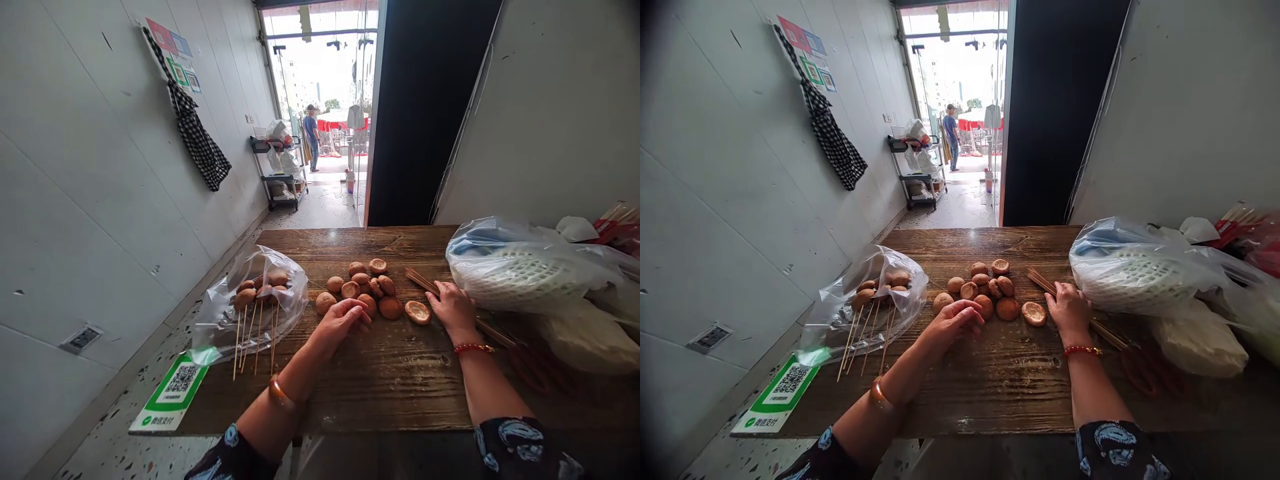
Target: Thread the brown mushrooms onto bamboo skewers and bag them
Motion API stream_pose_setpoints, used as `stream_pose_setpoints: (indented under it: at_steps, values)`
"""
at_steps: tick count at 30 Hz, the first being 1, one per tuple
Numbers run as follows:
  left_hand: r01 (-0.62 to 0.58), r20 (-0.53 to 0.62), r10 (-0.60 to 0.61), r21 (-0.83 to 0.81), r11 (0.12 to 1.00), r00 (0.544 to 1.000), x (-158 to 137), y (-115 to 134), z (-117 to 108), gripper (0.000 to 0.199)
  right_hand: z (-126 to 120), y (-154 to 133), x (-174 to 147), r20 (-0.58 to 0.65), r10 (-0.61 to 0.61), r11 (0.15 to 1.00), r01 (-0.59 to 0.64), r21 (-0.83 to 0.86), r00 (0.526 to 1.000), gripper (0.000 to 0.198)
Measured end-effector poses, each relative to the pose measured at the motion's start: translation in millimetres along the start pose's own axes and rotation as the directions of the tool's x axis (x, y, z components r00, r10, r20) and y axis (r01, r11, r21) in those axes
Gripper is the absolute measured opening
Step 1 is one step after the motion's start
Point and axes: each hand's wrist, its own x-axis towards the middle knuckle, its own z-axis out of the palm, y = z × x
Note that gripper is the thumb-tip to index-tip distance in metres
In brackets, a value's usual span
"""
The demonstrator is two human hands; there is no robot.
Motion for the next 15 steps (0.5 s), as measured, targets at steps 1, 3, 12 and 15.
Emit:
stream_pose_setpoints:
  at_steps: [1, 3, 12, 15]
  values:
    - [-0.003, 0.002, 0.003, -0.004, 1.0, 1.0, 0, 0, 0, 0.043, 0, 0, 0, 0.0, 0.0, 1.0, 0.0, -0.001, 1.0, 0.033]
    - [-0.008, 0.004, 0.008, -0.012, 1.0, 1.0, -1, 1, 0, 0.043, -1, -1, -1, 0.0, 0.005, 1.0, -0.005, -0.005, 1.0, 0.028]
    - [-0.025, -0.002, 0.025, -0.021, 0.999, 1.0, -2, 4, 1, 0.043, -20, -17, -7, -0.139, -0.028, 1.0, 0.03, 0.009, 0.99, 0.028]
    - [-0.036, -0.001, 0.036, -0.029, 0.999, 0.999, -2, 4, 1, 0.043, -38, -29, -14, -0.283, -0.125, 0.989, 0.143, 0.046, 0.951, 0.028]
